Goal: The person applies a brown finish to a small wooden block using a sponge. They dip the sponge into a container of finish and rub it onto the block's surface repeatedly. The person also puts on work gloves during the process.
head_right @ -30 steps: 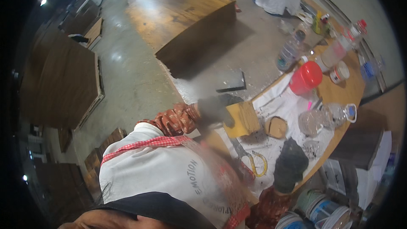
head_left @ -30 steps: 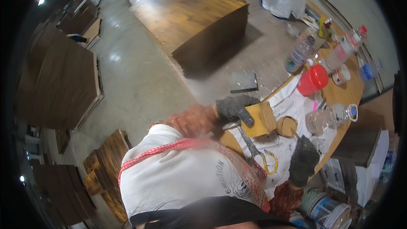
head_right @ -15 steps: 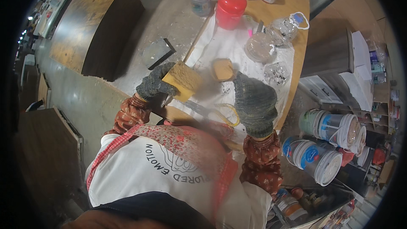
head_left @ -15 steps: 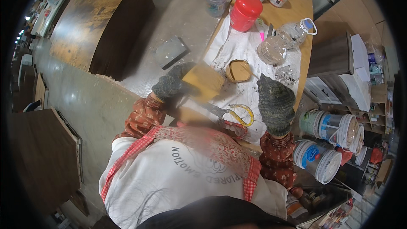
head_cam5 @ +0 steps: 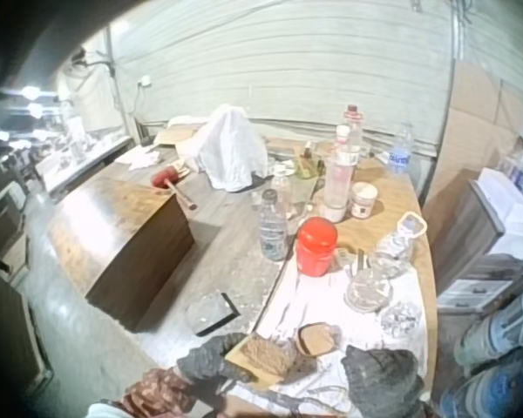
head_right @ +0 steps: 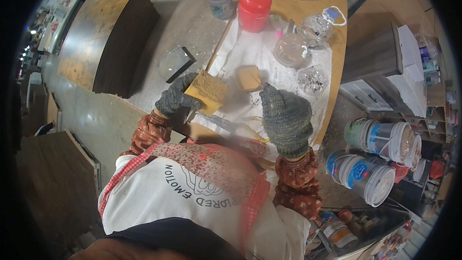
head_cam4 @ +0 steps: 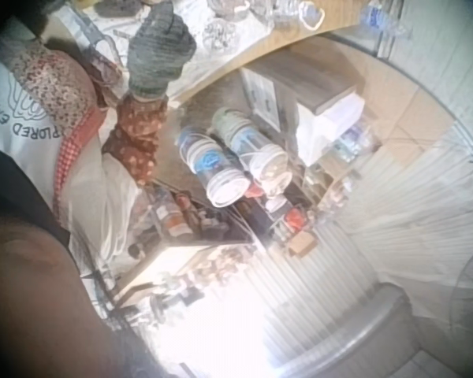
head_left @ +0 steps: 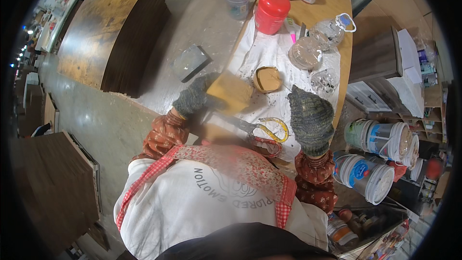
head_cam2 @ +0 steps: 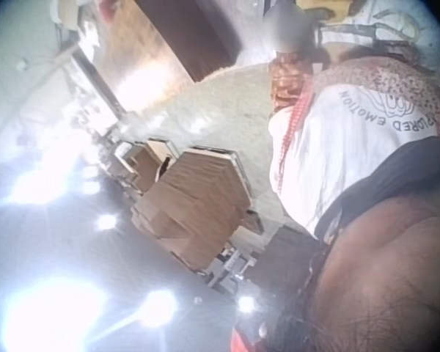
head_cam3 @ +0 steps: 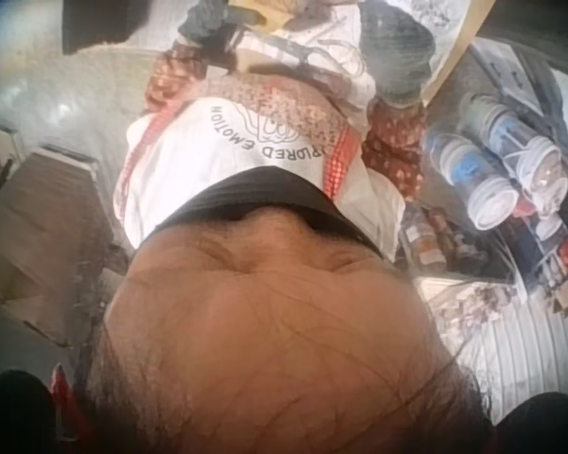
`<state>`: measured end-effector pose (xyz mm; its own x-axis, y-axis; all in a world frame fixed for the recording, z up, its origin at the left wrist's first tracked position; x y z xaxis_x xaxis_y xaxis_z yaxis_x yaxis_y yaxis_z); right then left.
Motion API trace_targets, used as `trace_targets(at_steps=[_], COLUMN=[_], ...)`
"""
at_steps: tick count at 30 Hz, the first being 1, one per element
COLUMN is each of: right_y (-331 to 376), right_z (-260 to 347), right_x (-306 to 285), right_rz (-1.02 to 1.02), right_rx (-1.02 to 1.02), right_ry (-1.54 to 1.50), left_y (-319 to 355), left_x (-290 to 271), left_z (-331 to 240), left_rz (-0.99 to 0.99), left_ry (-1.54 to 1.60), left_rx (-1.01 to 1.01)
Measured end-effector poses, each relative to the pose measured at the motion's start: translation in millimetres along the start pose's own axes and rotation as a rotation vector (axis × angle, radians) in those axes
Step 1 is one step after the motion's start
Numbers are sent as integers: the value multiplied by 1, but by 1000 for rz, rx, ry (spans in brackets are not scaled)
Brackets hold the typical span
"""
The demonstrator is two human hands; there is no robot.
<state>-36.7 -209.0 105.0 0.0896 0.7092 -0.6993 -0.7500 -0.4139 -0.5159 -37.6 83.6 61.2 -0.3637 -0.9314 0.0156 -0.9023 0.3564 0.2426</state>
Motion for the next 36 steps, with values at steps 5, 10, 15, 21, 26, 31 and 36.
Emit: trace_targets(at_steps=[5,10,15,21,26,31,36], right_y=[8,16,15,12,11,17,18], right_z=[-8,-10,-10,-3,-3,-12,-12], right_x=[0,-4,3,-5,10,15,15], right_rz=[122,467,-19,242,18,-7,32], right_rx=[171,514,4,97,-92,-75,-117], right_ry=[-74,-114,-18,289,492,267,256], left_y=[1,3,2,4,11,11,11], left_x=[5,8,11,13,7,10,10], left_z=[3,0,6,11,-12,-11,-8], left_rz=[-18,-1,-13,-28,-101,-47,-57], left_ry=[70,72,97,93,-525,-163,-165], left_rx=[-30,-18,-12,37,178,79,95])
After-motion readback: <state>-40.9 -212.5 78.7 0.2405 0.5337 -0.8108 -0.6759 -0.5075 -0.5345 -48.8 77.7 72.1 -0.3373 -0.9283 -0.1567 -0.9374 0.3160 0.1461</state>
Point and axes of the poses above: each hand's wrist, its own y-axis away from the middle knuckle, its own x-axis out of the palm, z = x × y, the point moved 1 cm from there along -y, towards the middle knuckle, and after that the axes turned 15 degrees about -y, right-handed, at the moved point
